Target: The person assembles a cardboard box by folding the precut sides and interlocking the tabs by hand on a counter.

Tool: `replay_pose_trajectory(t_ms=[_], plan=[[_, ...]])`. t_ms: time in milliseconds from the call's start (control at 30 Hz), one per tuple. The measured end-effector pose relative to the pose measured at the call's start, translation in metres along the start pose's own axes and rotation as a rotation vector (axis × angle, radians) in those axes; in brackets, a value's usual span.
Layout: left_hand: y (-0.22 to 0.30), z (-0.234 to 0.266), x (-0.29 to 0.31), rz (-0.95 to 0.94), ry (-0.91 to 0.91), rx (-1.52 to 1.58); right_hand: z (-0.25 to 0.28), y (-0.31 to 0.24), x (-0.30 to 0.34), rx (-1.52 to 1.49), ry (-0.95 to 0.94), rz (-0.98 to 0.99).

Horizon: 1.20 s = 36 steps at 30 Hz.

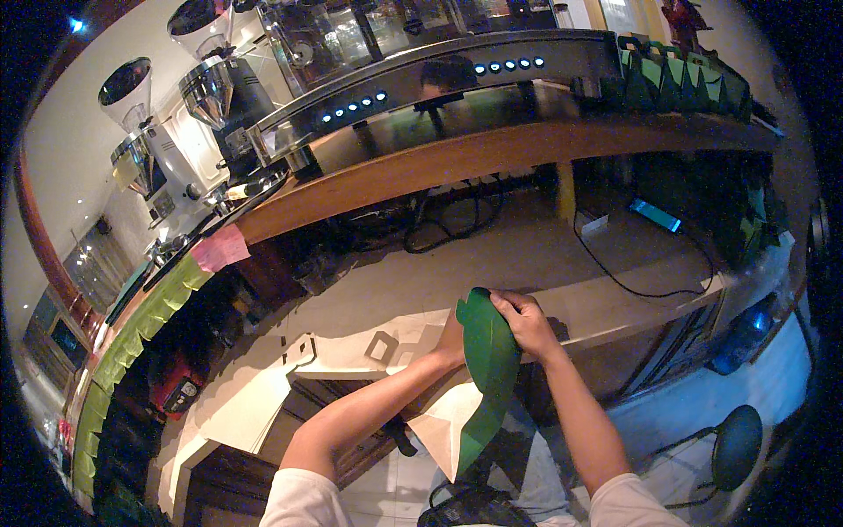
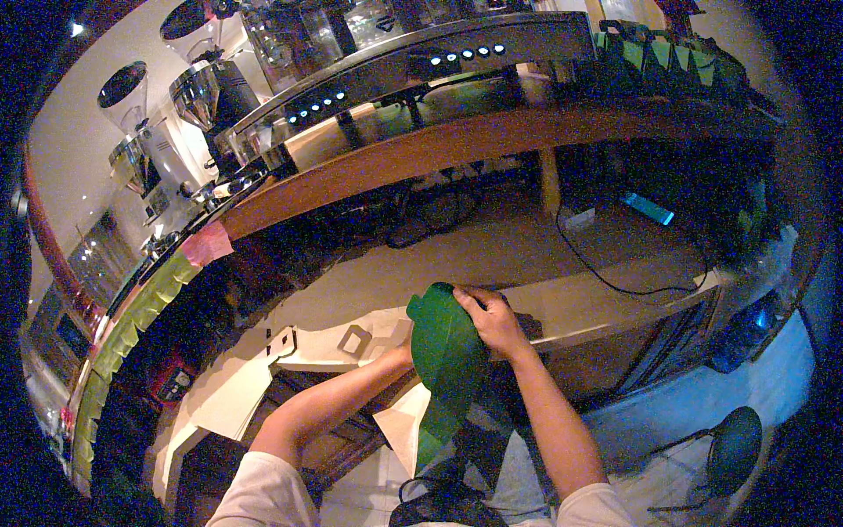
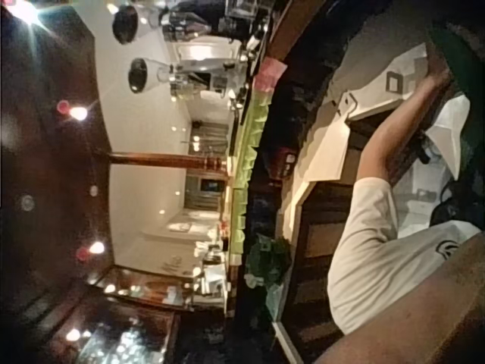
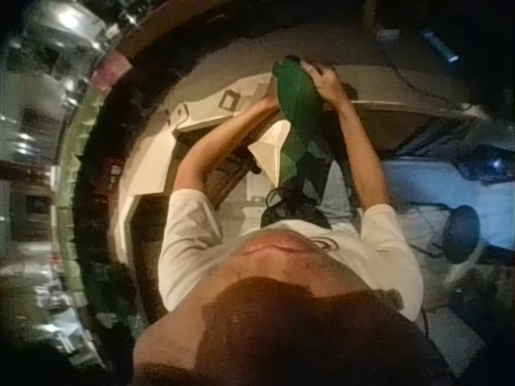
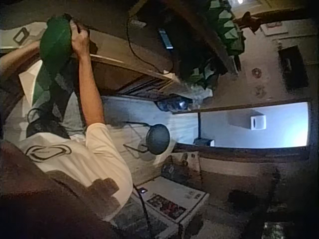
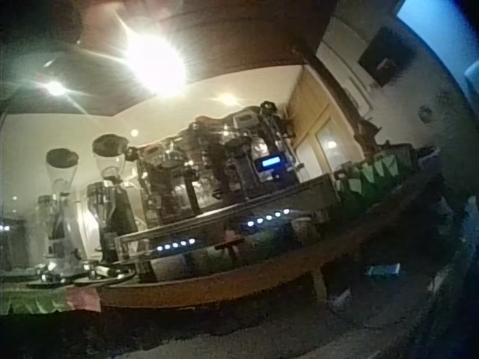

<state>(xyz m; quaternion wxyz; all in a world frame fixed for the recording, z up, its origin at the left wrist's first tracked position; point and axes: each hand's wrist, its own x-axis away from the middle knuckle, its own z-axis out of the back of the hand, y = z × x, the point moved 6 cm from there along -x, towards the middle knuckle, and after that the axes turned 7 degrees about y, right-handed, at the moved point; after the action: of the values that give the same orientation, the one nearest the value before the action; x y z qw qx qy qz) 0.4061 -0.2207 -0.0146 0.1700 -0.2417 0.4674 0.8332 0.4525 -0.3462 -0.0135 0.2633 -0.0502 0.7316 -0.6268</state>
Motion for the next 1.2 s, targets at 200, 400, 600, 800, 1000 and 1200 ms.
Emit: replay_pose_trajectory(t_ms=[200, 400, 600, 800, 1000, 1200], plan=[[0.006, 0.003, -0.001, 0.066, 0.089, 0.095, 0.004, 0.001, -0.001, -0.026, 0.034, 0.026], [0.026, 0.007, -0.01, -0.119, 0.046, -0.107, 0.005, 0.001, -0.004, 0.036, 0.047, 0.02], [0.034, 0.007, -0.005, -0.005, 0.079, 0.121, 0.007, -0.007, -0.003, 0.123, 0.041, -0.001], [0.006, -0.001, -0.003, 0.038, 0.032, 0.126, 0.011, -0.005, -0.004, 0.257, 0.06, 0.069], [0.002, -0.011, -0.005, -0.068, -0.021, 0.078, 0.012, -0.01, -0.003, 0.194, 0.089, 0.08], [-0.022, -0.008, 0.003, -0.118, -0.074, 0.023, 0.008, -0.005, -0.006, 0.113, 0.061, 0.028]])
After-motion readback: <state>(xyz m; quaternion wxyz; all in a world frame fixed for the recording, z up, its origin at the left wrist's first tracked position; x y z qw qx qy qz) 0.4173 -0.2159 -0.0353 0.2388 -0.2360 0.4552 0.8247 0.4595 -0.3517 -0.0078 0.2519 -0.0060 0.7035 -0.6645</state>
